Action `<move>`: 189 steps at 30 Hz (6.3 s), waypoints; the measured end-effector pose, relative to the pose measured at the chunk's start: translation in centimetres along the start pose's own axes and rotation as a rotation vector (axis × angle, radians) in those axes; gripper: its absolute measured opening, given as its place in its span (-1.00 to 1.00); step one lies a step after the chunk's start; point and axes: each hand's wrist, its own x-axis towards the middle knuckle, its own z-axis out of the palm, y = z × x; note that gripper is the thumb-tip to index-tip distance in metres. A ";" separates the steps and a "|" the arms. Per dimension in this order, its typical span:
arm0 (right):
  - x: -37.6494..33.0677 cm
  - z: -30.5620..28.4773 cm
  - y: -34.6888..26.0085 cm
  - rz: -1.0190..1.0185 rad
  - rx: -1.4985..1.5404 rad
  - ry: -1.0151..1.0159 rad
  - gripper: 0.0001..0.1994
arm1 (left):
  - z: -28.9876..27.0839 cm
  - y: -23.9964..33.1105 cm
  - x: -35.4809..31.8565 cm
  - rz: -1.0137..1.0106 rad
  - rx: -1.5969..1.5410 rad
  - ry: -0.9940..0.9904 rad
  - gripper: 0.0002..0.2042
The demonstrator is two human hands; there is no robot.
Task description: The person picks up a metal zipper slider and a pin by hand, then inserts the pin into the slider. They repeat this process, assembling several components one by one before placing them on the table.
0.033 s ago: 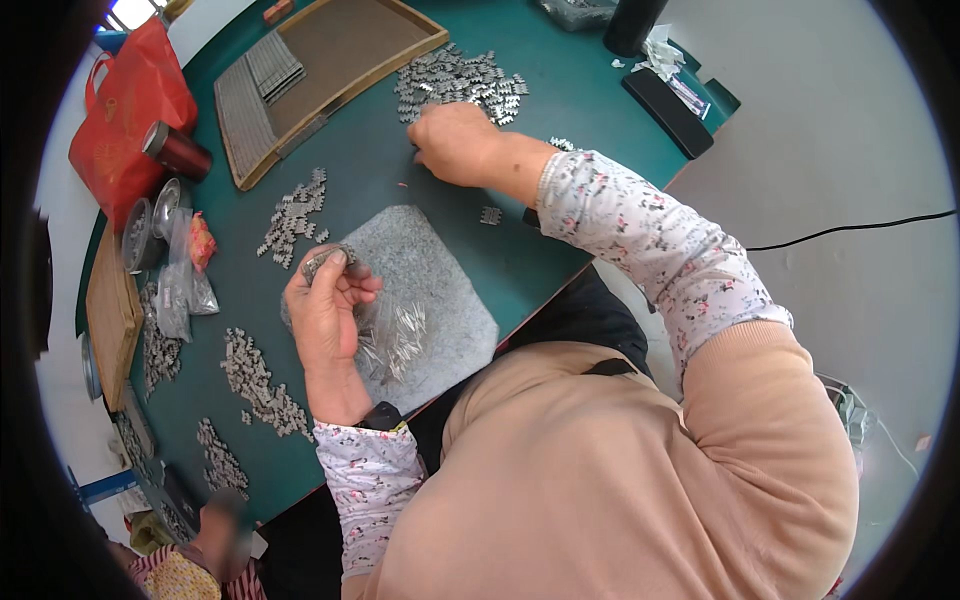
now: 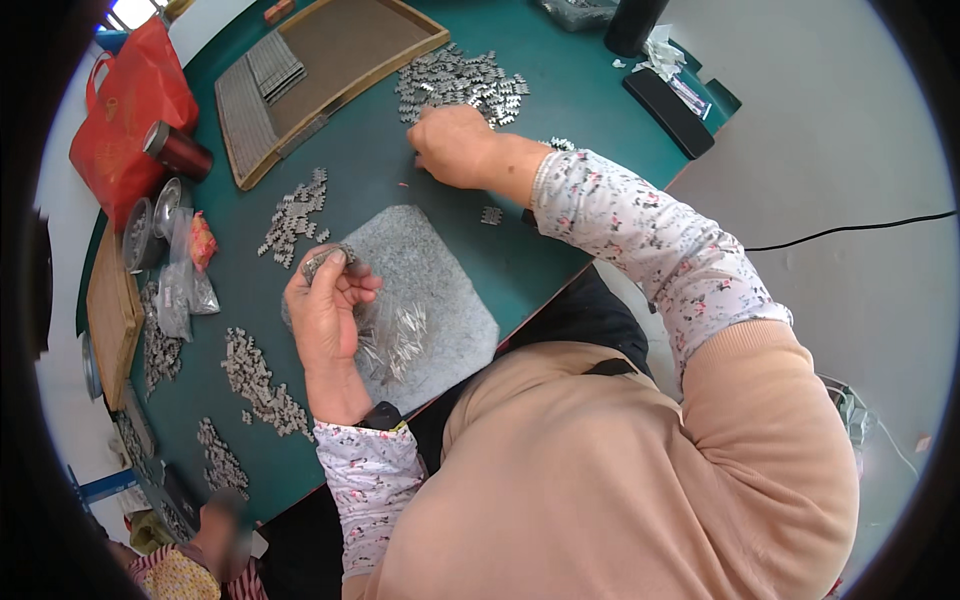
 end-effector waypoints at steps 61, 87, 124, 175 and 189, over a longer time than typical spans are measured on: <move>-5.9 1.1 -5.6 -0.337 0.110 -0.009 -0.88 | -1.4 -0.7 -6.0 0.140 0.063 0.227 -0.87; -7.2 0.9 -6.1 -0.226 0.252 0.081 -0.85 | 0.1 -1.5 -5.7 0.104 0.094 0.140 -0.85; -9.0 -0.5 -9.6 -0.048 1.127 -0.075 -0.87 | 0.3 -1.9 -6.8 0.112 0.120 0.046 -0.84; -8.3 -0.3 -9.4 -0.221 0.826 0.007 -0.88 | 0.8 -1.4 -7.4 0.100 0.254 0.062 -0.87; -7.5 0.0 -6.5 -0.327 0.410 0.096 -0.93 | 0.5 -1.2 -7.3 0.086 0.313 0.115 -0.89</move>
